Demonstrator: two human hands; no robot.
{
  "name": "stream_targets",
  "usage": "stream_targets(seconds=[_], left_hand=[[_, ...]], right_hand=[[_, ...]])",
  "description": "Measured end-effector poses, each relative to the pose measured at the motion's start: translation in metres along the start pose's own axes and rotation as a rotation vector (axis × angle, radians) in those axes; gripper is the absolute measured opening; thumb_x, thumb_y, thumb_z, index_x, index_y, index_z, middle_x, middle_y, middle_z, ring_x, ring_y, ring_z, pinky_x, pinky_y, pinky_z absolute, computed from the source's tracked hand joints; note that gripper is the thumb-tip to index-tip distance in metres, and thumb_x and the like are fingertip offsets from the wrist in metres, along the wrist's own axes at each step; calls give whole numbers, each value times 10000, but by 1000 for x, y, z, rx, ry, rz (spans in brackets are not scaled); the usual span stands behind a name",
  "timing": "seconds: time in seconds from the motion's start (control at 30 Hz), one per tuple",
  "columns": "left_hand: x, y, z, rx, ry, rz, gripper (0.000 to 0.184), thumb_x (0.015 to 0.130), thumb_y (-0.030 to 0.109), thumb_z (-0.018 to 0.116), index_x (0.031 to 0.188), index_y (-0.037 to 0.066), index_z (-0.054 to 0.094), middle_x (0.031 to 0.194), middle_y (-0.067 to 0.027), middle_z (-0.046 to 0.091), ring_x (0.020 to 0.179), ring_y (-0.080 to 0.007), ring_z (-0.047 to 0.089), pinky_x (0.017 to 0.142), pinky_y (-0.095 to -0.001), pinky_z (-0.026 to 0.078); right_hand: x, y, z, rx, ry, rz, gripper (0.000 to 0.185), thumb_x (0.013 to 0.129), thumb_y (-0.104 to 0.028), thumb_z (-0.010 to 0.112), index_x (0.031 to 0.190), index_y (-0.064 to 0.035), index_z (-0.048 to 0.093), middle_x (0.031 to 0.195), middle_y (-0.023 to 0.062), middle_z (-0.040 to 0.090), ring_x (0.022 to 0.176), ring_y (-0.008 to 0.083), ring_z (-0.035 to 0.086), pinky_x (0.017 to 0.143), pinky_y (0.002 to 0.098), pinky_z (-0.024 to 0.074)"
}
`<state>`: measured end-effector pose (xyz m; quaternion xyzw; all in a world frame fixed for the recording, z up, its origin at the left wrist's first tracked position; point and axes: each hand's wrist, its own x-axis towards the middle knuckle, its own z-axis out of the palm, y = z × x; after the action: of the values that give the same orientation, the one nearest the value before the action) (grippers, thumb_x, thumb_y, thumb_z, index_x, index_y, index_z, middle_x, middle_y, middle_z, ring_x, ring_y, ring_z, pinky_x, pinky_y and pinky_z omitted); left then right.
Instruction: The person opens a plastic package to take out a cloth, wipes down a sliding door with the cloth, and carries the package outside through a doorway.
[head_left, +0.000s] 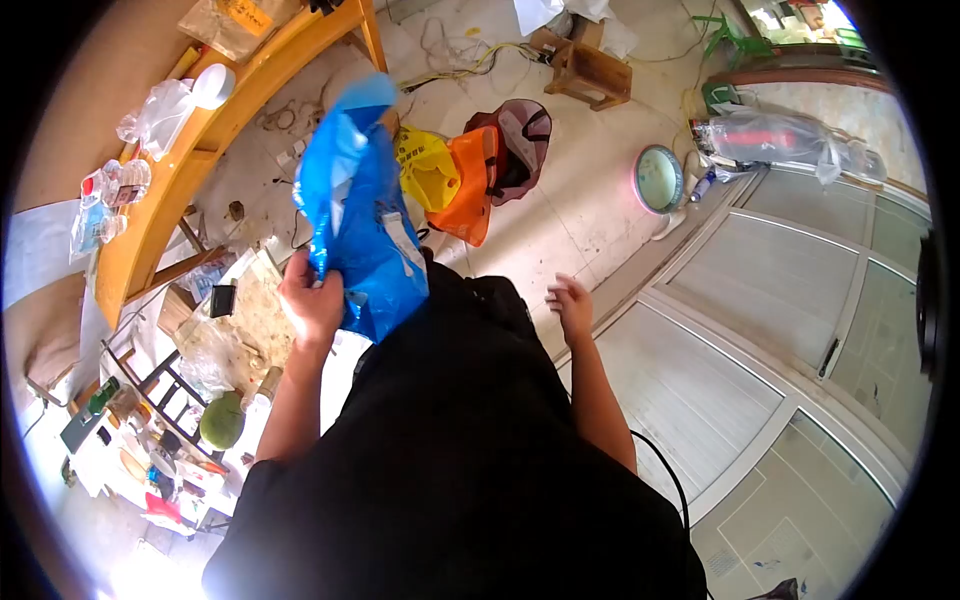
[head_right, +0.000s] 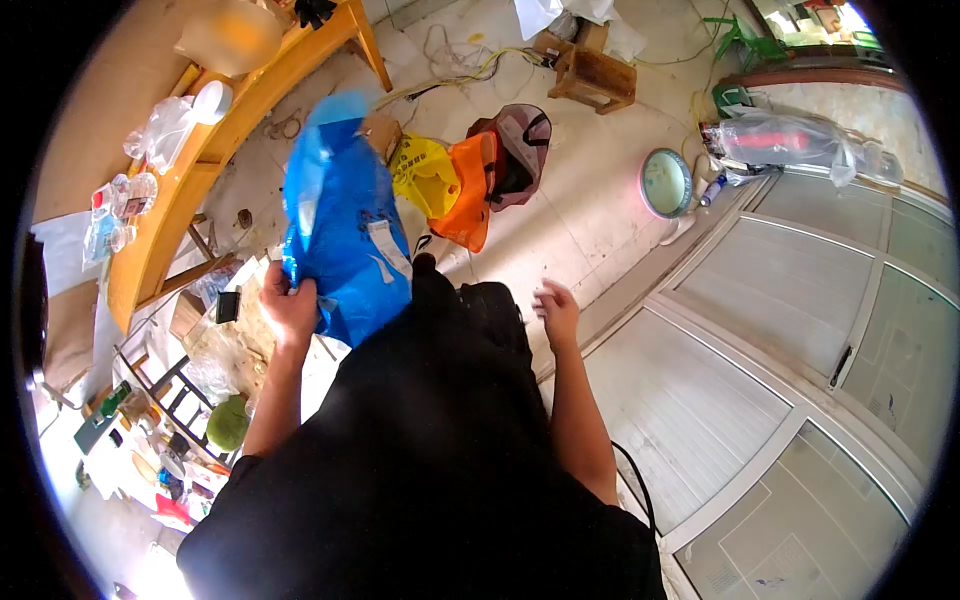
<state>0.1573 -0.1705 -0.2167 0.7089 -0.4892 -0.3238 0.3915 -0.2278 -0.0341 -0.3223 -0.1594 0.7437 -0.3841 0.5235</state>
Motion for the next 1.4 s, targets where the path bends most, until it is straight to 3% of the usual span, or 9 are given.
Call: stream_targets(seconds=[0.17, 0.33, 0.5, 0.53, 0.8, 1.03, 1.1, 1.23, 1.4], left_hand=[[21, -22, -20, 84, 179, -56, 130, 619, 17, 514, 742, 27, 555, 620, -19, 559, 565, -85, 500, 564, -240, 421], [38, -49, -27, 113, 237, -54, 135, 613, 52, 515, 735, 0, 540, 650, -39, 544, 612, -114, 473, 599, -247, 406], [48, -44, -28, 59, 357, -119, 119, 639, 19, 501, 746, -3, 549, 649, -1, 529, 595, -84, 462, 561, -225, 387], [48, -36, -28, -17, 364, -153, 125, 640, 20, 505, 755, -3, 549, 657, -2, 531, 593, -82, 461, 554, -220, 383], [40, -39, -1, 45, 422, -165, 204, 635, 26, 513, 829, 0, 569, 704, -21, 556, 592, -93, 468, 553, -228, 391], [7, -74, 31, 190, 434, -311, 282, 615, 36, 516, 881, -13, 597, 748, -62, 596, 629, -157, 540, 591, -289, 450], [2, -90, 42, 178, 481, -401, 327, 619, 37, 510, 928, -17, 604, 783, -85, 612, 655, -167, 560, 614, -291, 464], [-8, -53, 87, 219, 574, -615, 407, 624, -11, 475, 1018, -29, 576, 895, -149, 611, 718, -245, 596, 662, -351, 499], [-17, -34, 127, -196, 696, -697, 438, 648, -62, 462, 1079, -19, 527, 1001, -193, 558, 820, -335, 584, 694, -479, 517]], right_hand=[[-59, 128, -75, -63, 314, 821, 110, 799, -141, 533, 713, -73, 537, 627, 53, 542, 442, 125, 467, 378, 244, 382], [-71, 219, -122, -591, -165, 392, 281, 822, -318, 452, 864, -88, 608, 824, 134, 607, 776, 302, 572, 656, 391, 461], [-35, 320, -150, -578, -161, 143, 322, 827, -318, 410, 936, -92, 611, 924, 158, 613, 888, 347, 573, 736, 431, 461], [-56, 188, -107, -931, -257, 92, 295, 820, -265, 412, 924, -74, 611, 924, 161, 612, 878, 347, 574, 736, 431, 463], [-32, 303, -170, -590, -239, 245, 311, 822, -287, 443, 1001, -82, 594, 959, 158, 613, 891, 343, 575, 744, 419, 460], [27, 223, -230, -868, -384, 37, 389, 804, -404, 453, 992, -95, 596, 964, 165, 611, 924, 357, 563, 753, 437, 451], [32, 139, -233, -869, -329, 167, 359, 840, -347, 443, 983, -59, 604, 907, 167, 630, 868, 311, 598, 733, 386, 471], [59, 170, -293, 288, -142, 575, 229, 864, -194, 496, 1014, -50, 592, 864, 84, 618, 769, 179, 597, 687, 301, 509], [81, 91, -328, 96, 119, 868, 212, 838, -239, 559, 1017, -126, 572, 836, 43, 591, 689, 164, 562, 632, 288, 480]])
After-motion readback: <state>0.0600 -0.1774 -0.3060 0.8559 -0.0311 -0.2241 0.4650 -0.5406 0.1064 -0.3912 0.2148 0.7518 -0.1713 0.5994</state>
